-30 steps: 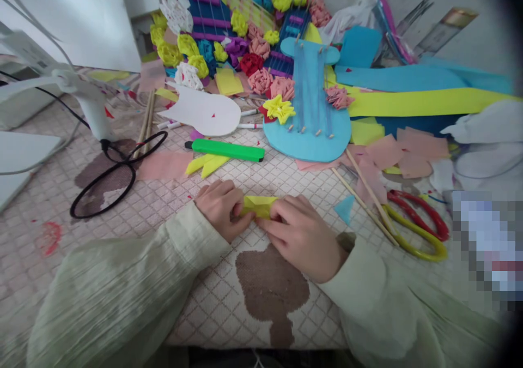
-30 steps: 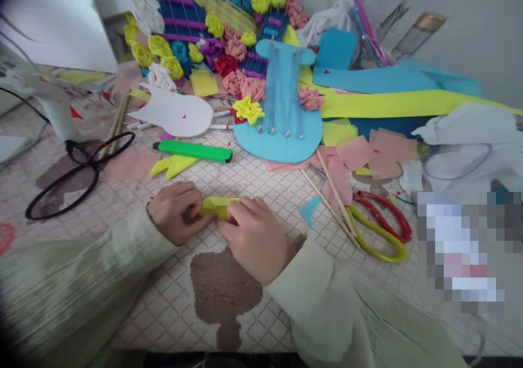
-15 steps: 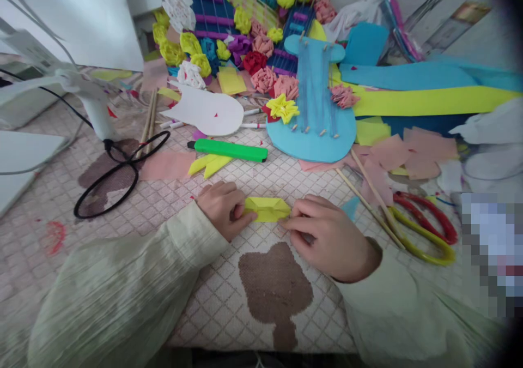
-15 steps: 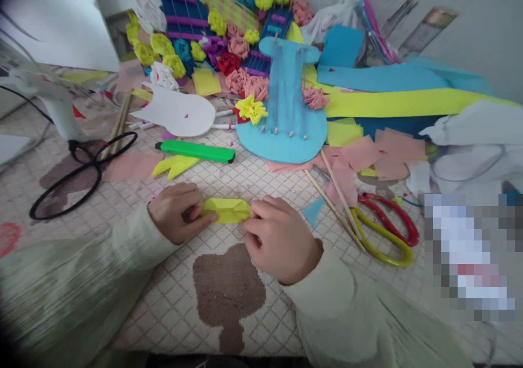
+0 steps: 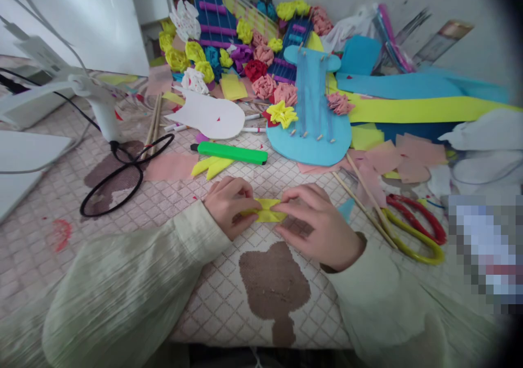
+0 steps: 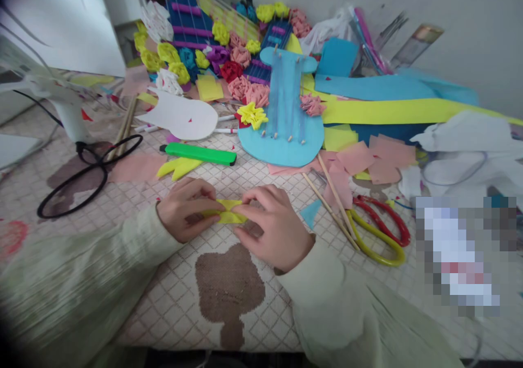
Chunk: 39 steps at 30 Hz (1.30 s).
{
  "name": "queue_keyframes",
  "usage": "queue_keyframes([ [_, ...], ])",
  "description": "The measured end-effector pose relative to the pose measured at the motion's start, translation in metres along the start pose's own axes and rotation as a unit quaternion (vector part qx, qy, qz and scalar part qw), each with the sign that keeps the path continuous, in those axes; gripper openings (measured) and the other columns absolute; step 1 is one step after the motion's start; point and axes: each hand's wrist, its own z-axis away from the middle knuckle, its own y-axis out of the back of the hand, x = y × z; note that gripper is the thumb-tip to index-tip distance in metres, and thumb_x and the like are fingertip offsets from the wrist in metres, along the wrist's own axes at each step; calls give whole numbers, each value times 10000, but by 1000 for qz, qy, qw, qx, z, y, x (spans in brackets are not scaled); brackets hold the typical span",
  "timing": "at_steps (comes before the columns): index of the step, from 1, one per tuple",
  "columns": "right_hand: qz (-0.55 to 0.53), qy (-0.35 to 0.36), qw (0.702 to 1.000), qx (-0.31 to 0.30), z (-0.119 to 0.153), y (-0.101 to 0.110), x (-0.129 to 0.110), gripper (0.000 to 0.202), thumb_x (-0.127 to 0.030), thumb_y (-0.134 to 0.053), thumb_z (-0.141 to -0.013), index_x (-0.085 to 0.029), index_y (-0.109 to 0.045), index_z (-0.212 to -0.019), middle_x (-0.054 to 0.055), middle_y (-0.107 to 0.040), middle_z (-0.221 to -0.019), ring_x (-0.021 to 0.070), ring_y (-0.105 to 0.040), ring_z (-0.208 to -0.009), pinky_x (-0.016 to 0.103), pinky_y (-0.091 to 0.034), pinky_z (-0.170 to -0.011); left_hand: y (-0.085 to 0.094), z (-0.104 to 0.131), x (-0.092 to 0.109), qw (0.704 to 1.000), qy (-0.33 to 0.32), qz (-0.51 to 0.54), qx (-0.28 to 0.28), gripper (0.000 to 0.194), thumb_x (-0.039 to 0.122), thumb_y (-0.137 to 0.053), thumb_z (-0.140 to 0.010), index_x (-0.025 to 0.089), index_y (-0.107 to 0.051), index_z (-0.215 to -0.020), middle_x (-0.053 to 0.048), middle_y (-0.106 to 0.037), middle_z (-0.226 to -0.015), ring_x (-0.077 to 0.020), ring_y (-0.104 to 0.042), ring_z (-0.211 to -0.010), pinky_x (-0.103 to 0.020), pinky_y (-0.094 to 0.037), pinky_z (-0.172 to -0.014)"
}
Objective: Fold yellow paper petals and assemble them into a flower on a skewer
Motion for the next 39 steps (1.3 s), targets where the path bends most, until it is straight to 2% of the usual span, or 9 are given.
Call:
queue_keyframes([
  [3,13,3,1000,-28,-2,-3,2,150,-236,-562,-739,-209,-645,-861,52,-556,-917,200,-441,-921,368,-367,-816,-1,0,-1,1000,0,3,-4,175,271,-515,-721,220,-651,-818,-41,-535,-797,-168,-465,-740,-318,-392,-653],
  [6,8,-3,999,-32,-3,-6,4,148,-231,-516,-785,-210,-651,-840,43,-575,-896,185,-450,-910,357,-365,-819,-1,0,-1,1000,1,4,-6,185,294,-502,-731,209,-645,-811,-46,-545,-815,-169,-472,-751,-323,-393,-667],
  [10,-1,-13,1000,-19,-5,-7,4,167,-233,-483,-811,-194,-645,-811,39,-592,-872,175,-464,-887,351,-367,-810,1,0,3,1000,0,6,2,291,447,-538,-701,195,-640,-803,-55,-562,-830,-181,-484,-768,-333,-395,-684],
  [12,-8,-19,1000,-14,-5,-7,4,172,-232,-471,-817,-189,-638,-806,38,-598,-862,173,-468,-879,349,-373,-800,2,0,3,1000,-4,5,2,321,474,-546,-688,190,-639,-805,-57,-570,-830,-183,-490,-771,-333,-395,-685],
  [18,-9,-22,1000,1,-7,-7,4,152,-281,-531,-772,-195,-629,-850,46,-586,-862,187,-470,-873,360,-379,-783,2,-1,-2,1000,-9,11,-3,200,314,-489,-763,194,-648,-782,-48,-581,-819,-157,-495,-738,-309,-395,-664],
  [22,-16,-27,999,9,-7,-8,3,115,-255,-537,-769,-213,-634,-814,36,-575,-837,178,-476,-854,348,-386,-763,1,-1,-3,1000,-11,17,2,219,300,-460,-787,195,-651,-766,-44,-587,-805,-151,-496,-719,-305,-394,-650],
  [29,-9,-75,997,32,-12,-13,0,125,-215,-501,-784,-183,-621,-798,39,-576,-809,163,-499,-791,338,-391,-742,0,-3,-8,999,-10,30,0,203,270,-467,-775,164,-640,-773,-57,-599,-801,-152,-511,-712,-313,-417,-665],
  [34,17,-101,995,18,-13,-13,-3,149,-236,-496,-784,-194,-616,-861,52,-568,-839,184,-502,-820,360,-387,-748,-1,-2,-8,1000,4,31,4,232,237,-464,-758,163,-627,-904,-70,-604,-848,-169,-513,-745,-340,-424,-687],
  [39,-9,-113,994,1,-12,-11,-5,86,-241,-531,-760,-193,-598,-782,42,-569,-842,177,-501,-836,336,-387,-739,0,-1,-5,999,23,33,-3,218,231,-484,-724,168,-623,-880,-68,-595,-854,-182,-503,-765,-353,-417,-695],
])
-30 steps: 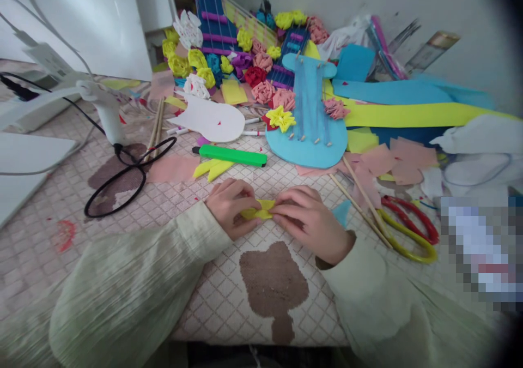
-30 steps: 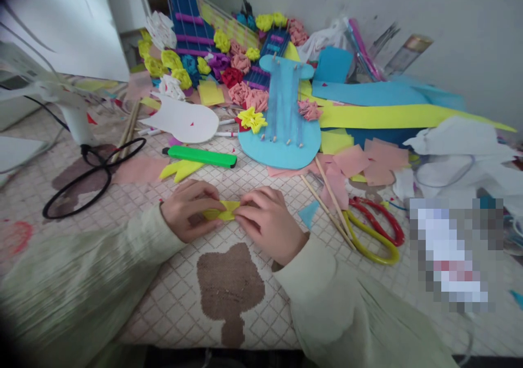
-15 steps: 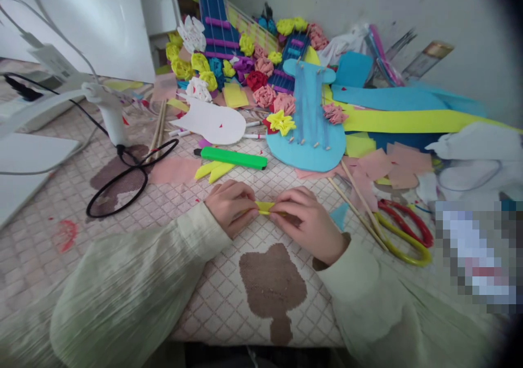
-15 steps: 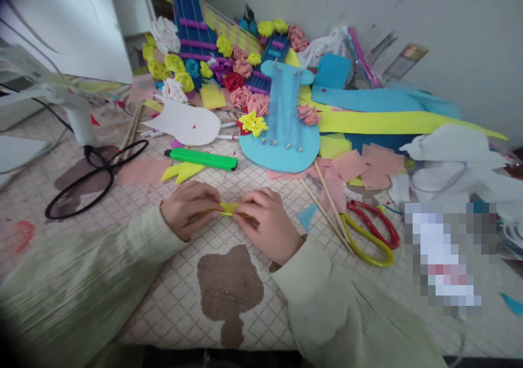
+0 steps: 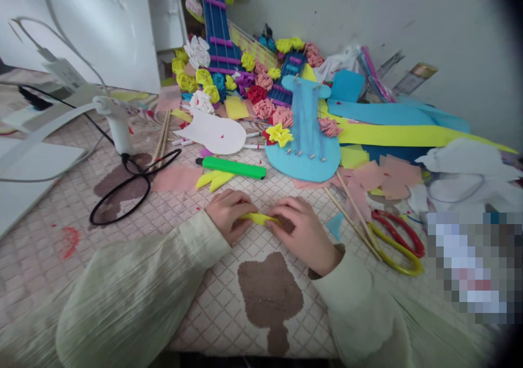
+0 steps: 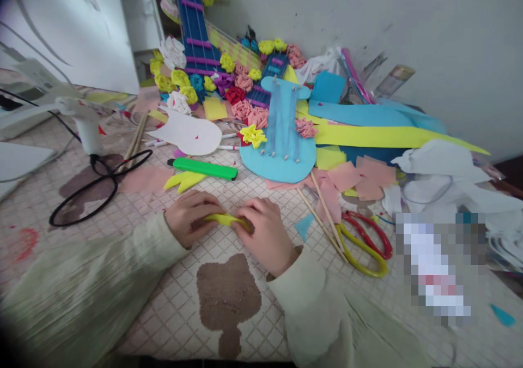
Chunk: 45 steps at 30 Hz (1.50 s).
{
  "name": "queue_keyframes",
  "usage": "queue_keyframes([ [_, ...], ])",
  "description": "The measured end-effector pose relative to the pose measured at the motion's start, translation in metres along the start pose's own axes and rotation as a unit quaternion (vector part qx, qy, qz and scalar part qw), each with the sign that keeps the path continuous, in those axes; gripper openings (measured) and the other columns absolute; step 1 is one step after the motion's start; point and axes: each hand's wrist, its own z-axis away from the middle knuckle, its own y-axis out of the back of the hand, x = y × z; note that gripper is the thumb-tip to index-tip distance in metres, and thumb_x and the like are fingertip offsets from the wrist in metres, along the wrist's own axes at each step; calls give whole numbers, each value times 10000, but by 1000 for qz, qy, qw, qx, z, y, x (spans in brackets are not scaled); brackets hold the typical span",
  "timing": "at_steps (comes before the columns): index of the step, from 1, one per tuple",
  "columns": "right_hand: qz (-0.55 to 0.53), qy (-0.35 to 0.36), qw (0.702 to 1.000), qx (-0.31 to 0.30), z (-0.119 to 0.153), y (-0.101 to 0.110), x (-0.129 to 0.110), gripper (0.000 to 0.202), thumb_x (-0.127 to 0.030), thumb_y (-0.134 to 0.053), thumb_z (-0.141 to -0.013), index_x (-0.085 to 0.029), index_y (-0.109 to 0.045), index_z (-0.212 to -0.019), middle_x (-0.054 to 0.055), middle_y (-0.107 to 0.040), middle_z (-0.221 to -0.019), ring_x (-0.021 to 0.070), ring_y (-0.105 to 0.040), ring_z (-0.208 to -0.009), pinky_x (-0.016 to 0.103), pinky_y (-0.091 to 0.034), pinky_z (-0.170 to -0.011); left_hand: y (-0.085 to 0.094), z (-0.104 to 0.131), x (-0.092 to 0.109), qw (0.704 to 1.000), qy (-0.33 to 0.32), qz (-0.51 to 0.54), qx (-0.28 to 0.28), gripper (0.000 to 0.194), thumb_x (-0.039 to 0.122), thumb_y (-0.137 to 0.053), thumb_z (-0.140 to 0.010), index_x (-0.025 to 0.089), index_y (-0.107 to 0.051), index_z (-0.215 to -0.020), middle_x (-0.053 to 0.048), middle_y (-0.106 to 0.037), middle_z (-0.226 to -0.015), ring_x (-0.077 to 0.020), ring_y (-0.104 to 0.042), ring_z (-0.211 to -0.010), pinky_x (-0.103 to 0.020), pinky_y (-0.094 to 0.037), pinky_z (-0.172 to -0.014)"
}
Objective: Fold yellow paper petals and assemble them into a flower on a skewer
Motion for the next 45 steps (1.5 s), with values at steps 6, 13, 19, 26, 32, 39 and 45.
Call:
queue_keyframes([
  [6,-34,-21,999,-20,2,2,-4,32,-193,-556,-730,-194,-527,-743,-2,-590,-753,162,-513,-784,344,-323,-756,-1,-2,3,999,7,51,-16,284,269,-526,-685,151,-571,-940,-47,-612,-766,-170,-524,-710,-340,-418,-680],
  [13,-50,-14,998,-29,3,1,-4,135,-210,-574,-726,-218,-564,-860,2,-589,-824,168,-500,-854,333,-310,-761,1,-3,7,997,0,71,-31,197,234,-478,-736,165,-616,-859,-52,-610,-750,-156,-529,-690,-313,-428,-647],
  [19,-45,-6,999,-27,3,3,-2,51,-236,-569,-746,-214,-613,-761,6,-601,-812,157,-515,-837,345,-328,-770,2,-4,14,994,4,104,14,138,216,-500,-732,156,-610,-790,-52,-601,-743,-142,-536,-697,-288,-454,-649],
  [26,-156,38,987,8,1,2,-1,116,-246,-544,-772,-190,-636,-814,21,-655,-781,136,-564,-739,284,-424,-689,7,-4,18,997,22,75,-27,216,253,-449,-806,179,-632,-893,-32,-652,-676,-108,-556,-581,-209,-441,-539],
  [32,-240,-33,970,-3,-2,3,-2,163,-269,-532,-775,-202,-678,-807,14,-677,-751,134,-590,-675,253,-447,-631,12,-6,19,987,89,112,-67,214,292,-487,-773,193,-676,-788,-4,-638,-580,-71,-464,-415,-174,-351,-422],
  [39,-352,-114,929,-16,-9,7,9,211,-343,-560,-728,-183,-694,-757,17,-658,-627,128,-551,-559,254,-450,-554,13,-11,15,939,233,235,-89,255,316,-503,-740,155,-673,-639,4,-604,-478,-71,-478,-401,-154,-343,-400],
  [45,-409,-135,903,-1,-10,6,12,196,-339,-624,-659,-182,-701,-745,22,-658,-618,119,-528,-500,264,-440,-536,9,-13,15,933,237,262,-74,260,343,-513,-732,153,-673,-656,-9,-639,-533,-71,-487,-404,-159,-366,-405],
])
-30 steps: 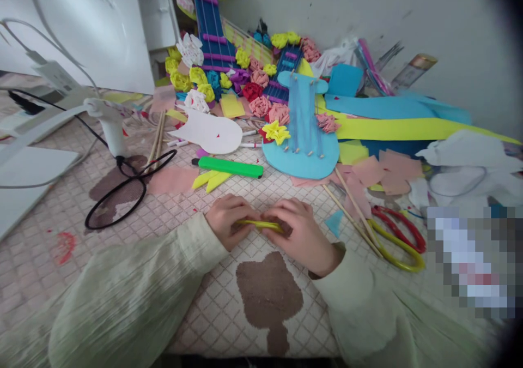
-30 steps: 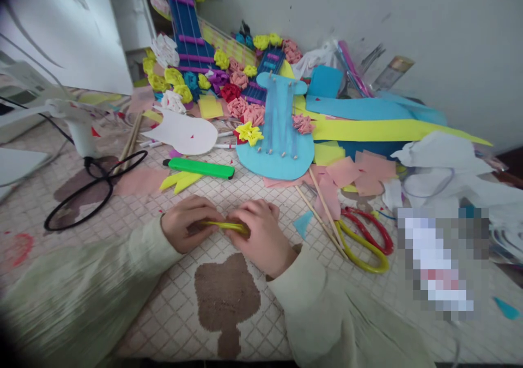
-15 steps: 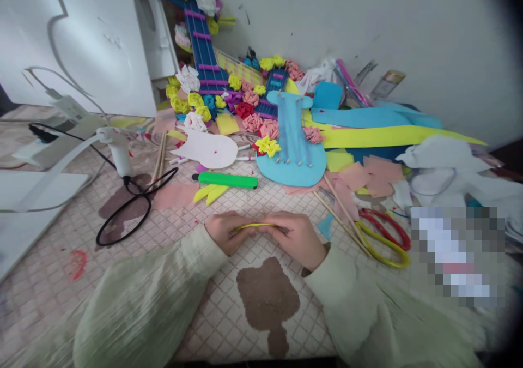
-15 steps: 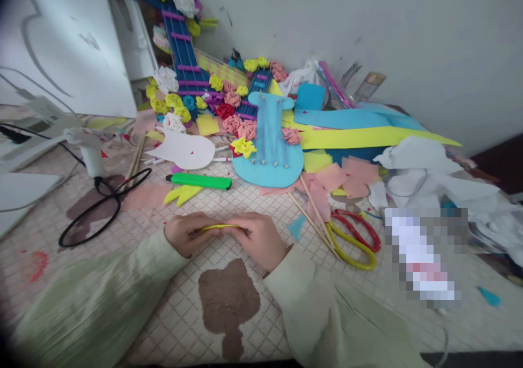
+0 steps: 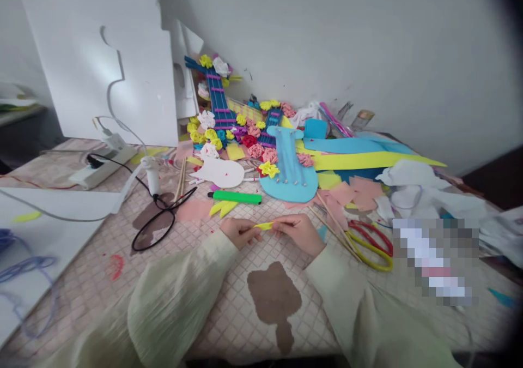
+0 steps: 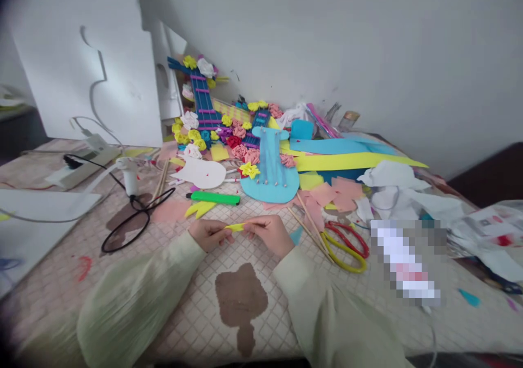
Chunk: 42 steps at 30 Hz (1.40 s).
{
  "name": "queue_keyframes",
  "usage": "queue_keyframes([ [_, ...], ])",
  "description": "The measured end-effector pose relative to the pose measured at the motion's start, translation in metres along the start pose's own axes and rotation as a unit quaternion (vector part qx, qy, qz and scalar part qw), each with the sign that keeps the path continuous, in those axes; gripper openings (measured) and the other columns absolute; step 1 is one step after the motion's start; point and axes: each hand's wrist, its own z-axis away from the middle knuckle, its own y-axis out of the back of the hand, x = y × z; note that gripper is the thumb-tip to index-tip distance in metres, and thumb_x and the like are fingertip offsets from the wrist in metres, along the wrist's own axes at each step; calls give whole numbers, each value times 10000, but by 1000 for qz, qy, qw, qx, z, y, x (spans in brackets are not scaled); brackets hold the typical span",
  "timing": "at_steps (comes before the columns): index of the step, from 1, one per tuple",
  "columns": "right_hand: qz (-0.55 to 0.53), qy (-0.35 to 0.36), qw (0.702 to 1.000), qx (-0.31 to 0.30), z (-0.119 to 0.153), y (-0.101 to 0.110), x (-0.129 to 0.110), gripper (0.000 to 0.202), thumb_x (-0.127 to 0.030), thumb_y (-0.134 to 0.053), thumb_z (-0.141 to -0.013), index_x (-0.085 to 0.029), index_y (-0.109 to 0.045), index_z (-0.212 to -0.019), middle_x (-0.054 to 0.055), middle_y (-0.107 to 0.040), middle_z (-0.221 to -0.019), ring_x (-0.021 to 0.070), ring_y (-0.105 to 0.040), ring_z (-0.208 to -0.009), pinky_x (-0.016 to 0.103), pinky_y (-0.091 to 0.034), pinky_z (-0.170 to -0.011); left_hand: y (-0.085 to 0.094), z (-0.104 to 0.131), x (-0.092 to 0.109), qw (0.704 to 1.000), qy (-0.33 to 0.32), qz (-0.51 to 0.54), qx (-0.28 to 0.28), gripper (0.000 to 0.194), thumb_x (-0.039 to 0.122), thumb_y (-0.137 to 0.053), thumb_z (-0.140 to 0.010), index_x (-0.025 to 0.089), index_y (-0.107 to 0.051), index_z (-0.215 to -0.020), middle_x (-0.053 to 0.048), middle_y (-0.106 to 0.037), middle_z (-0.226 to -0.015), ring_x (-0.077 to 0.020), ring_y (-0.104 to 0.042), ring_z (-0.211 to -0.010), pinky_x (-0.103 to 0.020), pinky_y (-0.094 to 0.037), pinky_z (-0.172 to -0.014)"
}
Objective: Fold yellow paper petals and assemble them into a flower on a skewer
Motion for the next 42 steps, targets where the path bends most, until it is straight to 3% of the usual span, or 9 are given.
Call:
queue_keyframes([
  [9,-90,23,989,114,-4,7,4,293,-414,-614,-657,-152,-666,-778,29,-618,-639,112,-519,-556,259,-431,-575,5,-4,0,998,-38,7,47,375,405,-456,-768,104,-661,-679,-36,-613,-510,-76,-470,-403,-174,-381,-405],
  [12,-127,26,985,115,-2,-4,2,321,-446,-587,-674,-146,-646,-772,37,-607,-691,103,-507,-554,255,-422,-554,6,-7,1,996,-57,-16,69,439,433,-405,-797,88,-663,-710,-45,-602,-488,-86,-467,-389,-187,-365,-381],
  [16,-150,32,984,91,-8,-31,-5,270,-384,-651,-626,-118,-622,-660,21,-565,-592,102,-484,-536,254,-405,-546,8,-6,3,989,-92,-81,78,458,422,-372,-821,84,-666,-726,-50,-611,-483,-97,-479,-382,-202,-377,-384],
  [20,-175,44,977,110,-27,-45,-10,275,-407,-611,-659,-135,-578,-647,-16,-511,-544,93,-460,-521,244,-385,-538,31,-3,2,968,-131,-182,114,336,404,-480,-758,131,-676,-761,-54,-654,-615,-140,-567,-551,-244,-452,-553],
  [24,-176,37,975,129,-35,-35,-4,277,-415,-617,-646,-143,-573,-674,-32,-501,-545,79,-439,-514,224,-357,-522,61,-6,-8,937,-145,-282,145,284,363,-502,-729,167,-664,-855,-77,-664,-855,-200,-573,-823,-324,-424,-787],
  [28,-152,2,984,97,-23,-21,4,269,-399,-626,-640,-136,-571,-634,-36,-496,-488,74,-427,-468,215,-326,-470,66,-14,-25,915,-122,-357,140,215,285,-568,-642,163,-680,-779,-95,-652,-829,-234,-570,-774,-364,-437,-729],
  [32,-127,-38,991,34,-16,-21,2,262,-387,-622,-647,-128,-586,-674,-27,-529,-500,58,-421,-407,198,-311,-403,61,-18,-32,901,-132,-388,140,186,253,-523,-682,165,-673,-747,-73,-645,-771,-196,-571,-706,-326,-457,-663],
  [37,-86,-81,993,-22,-30,-36,-5,200,-303,-626,-654,-117,-605,-727,2,-593,-597,38,-450,-391,156,-260,-325,60,-16,-29,888,-159,-394,177,242,271,-443,-777,163,-653,-827,-71,-641,-846,-197,-567,-804,-336,-456,-737],
  [42,-48,-113,990,-67,-50,-45,-8,102,-213,-614,-665,-114,-600,-680,3,-597,-600,28,-463,-370,136,-242,-281,57,-20,-31,876,-160,-406,204,266,293,-516,-748,155,-616,-952,-85,-607,-973,-227,-520,-916,-374,-433,-805],
])
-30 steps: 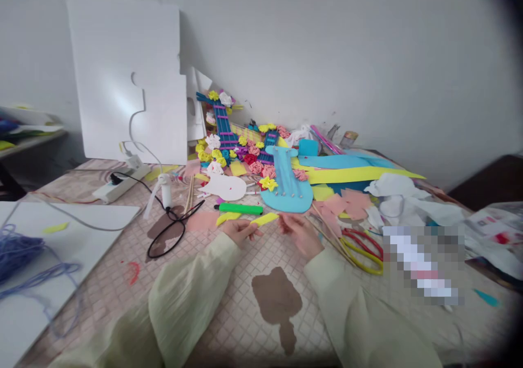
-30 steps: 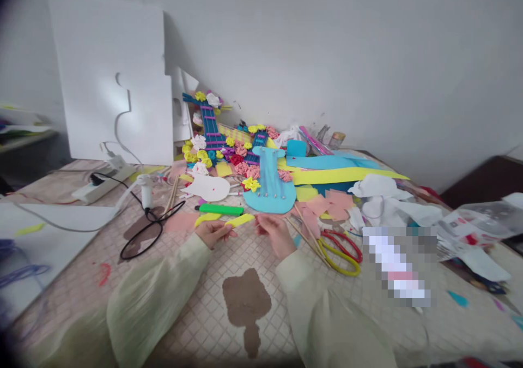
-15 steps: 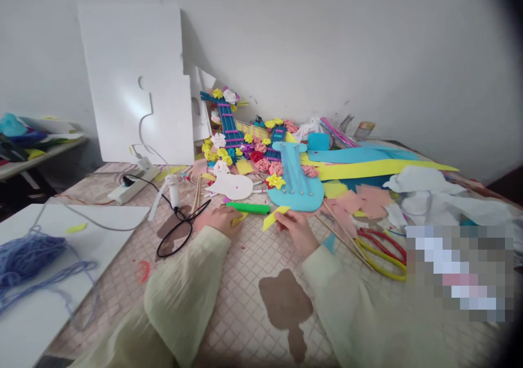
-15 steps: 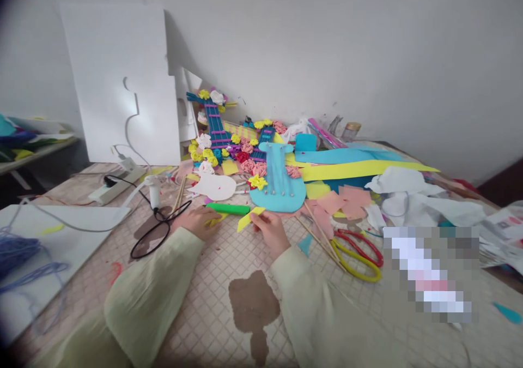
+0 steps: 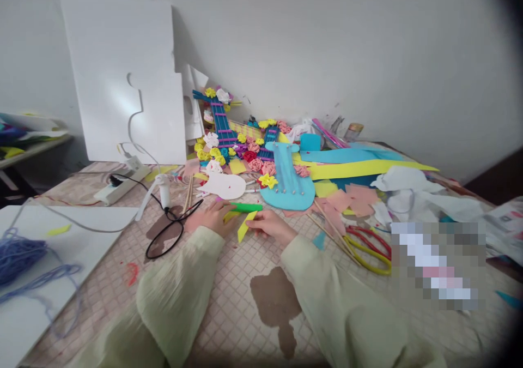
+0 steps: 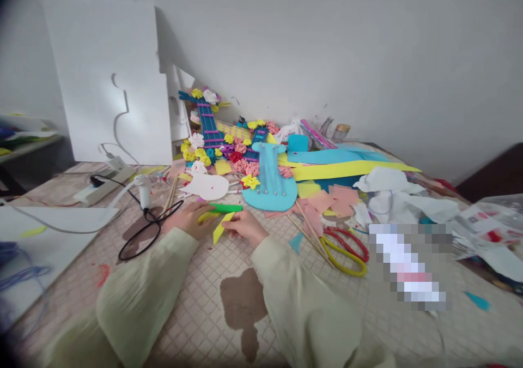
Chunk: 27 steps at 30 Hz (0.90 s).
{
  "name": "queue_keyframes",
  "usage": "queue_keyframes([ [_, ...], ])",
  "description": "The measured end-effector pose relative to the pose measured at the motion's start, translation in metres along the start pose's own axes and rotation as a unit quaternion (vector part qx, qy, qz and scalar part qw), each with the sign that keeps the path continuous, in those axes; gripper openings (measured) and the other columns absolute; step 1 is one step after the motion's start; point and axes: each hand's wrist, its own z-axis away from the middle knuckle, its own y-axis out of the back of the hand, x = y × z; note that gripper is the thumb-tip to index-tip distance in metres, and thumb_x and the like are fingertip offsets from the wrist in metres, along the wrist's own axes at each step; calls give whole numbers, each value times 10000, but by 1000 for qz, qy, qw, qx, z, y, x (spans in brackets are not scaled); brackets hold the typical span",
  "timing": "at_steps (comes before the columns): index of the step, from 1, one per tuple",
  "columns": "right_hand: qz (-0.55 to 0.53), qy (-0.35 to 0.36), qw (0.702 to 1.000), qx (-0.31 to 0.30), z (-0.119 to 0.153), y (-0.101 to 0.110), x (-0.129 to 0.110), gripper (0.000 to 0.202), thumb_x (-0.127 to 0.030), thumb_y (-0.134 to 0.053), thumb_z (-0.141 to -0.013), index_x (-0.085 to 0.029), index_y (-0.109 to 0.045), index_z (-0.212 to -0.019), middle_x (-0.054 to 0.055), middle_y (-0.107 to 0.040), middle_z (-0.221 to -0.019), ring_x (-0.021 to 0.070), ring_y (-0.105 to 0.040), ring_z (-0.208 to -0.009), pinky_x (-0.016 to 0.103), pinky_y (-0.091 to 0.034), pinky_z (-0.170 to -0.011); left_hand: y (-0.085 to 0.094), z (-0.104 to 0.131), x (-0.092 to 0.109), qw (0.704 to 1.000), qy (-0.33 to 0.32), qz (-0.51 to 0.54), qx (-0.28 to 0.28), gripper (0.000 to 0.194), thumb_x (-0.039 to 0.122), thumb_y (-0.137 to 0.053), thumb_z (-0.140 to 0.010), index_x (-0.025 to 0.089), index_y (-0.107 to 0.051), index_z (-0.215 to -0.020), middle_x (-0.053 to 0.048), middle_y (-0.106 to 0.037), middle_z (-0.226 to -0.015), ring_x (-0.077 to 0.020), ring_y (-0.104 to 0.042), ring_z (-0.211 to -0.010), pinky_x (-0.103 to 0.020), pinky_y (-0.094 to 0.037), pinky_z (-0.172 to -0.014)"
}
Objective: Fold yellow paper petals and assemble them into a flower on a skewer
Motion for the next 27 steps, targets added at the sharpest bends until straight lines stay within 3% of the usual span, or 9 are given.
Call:
queue_keyframes([
  [3,15,-21,1000,-12,-5,2,-2,78,-191,-593,-683,-119,-575,-660,-21,-563,-547,23,-446,-341,131,-233,-262,-6,-6,2,999,-27,-5,-23,279,272,-481,-785,203,-569,-1040,-48,-578,-1087,-227,-483,-998,-405,-400,-846],
  [7,28,-42,999,-20,-1,7,-3,106,-192,-554,-722,-124,-546,-641,-55,-502,-483,10,-402,-312,124,-233,-260,-12,-14,7,997,-59,-7,-50,283,206,-484,-788,227,-546,-1063,-33,-586,-1086,-235,-476,-992,-446,-372,-839],
  [15,81,-79,993,-37,-1,7,-13,156,-227,-537,-765,-117,-546,-654,-57,-498,-486,2,-374,-314,129,-228,-274,-16,-14,3,999,-43,20,-11,289,135,-428,-807,180,-517,-1079,-76,-555,-1097,-225,-447,-1014,-428,-361,-871],
  [18,117,-91,988,-33,-11,7,-16,174,-250,-521,-792,-103,-553,-705,-33,-536,-574,17,-423,-380,136,-304,-326,-13,-15,-4,998,-40,43,15,296,138,-396,-821,153,-489,-1102,-87,-541,-1101,-193,-444,-1031,-372,-366,-898],
  [21,152,-95,984,-20,-21,8,-16,198,-280,-479,-826,-111,-545,-905,18,-579,-810,82,-550,-623,228,-469,-538,-11,-15,-8,997,-48,57,25,291,140,-394,-817,134,-492,-1091,-94,-544,-1087,-188,-450,-1034,-358,-360,-914],
  [24,184,-87,979,4,-26,6,-14,255,-293,-465,-833,-129,-512,-1023,54,-558,-977,140,-562,-809,325,-483,-685,-10,-13,-10,996,-61,63,20,288,155,-395,-814,138,-506,-1080,-94,-553,-1073,-192,-458,-1024,-359,-370,-906],
  [27,218,-54,973,49,-26,3,-8,247,-291,-469,-829,-127,-512,-1008,43,-571,-913,124,-565,-738,301,-480,-644,-9,-11,-10,995,-70,64,11,298,154,-386,-814,153,-510,-1085,-92,-553,-1073,-198,-458,-1023,-369,-380,-888],
])
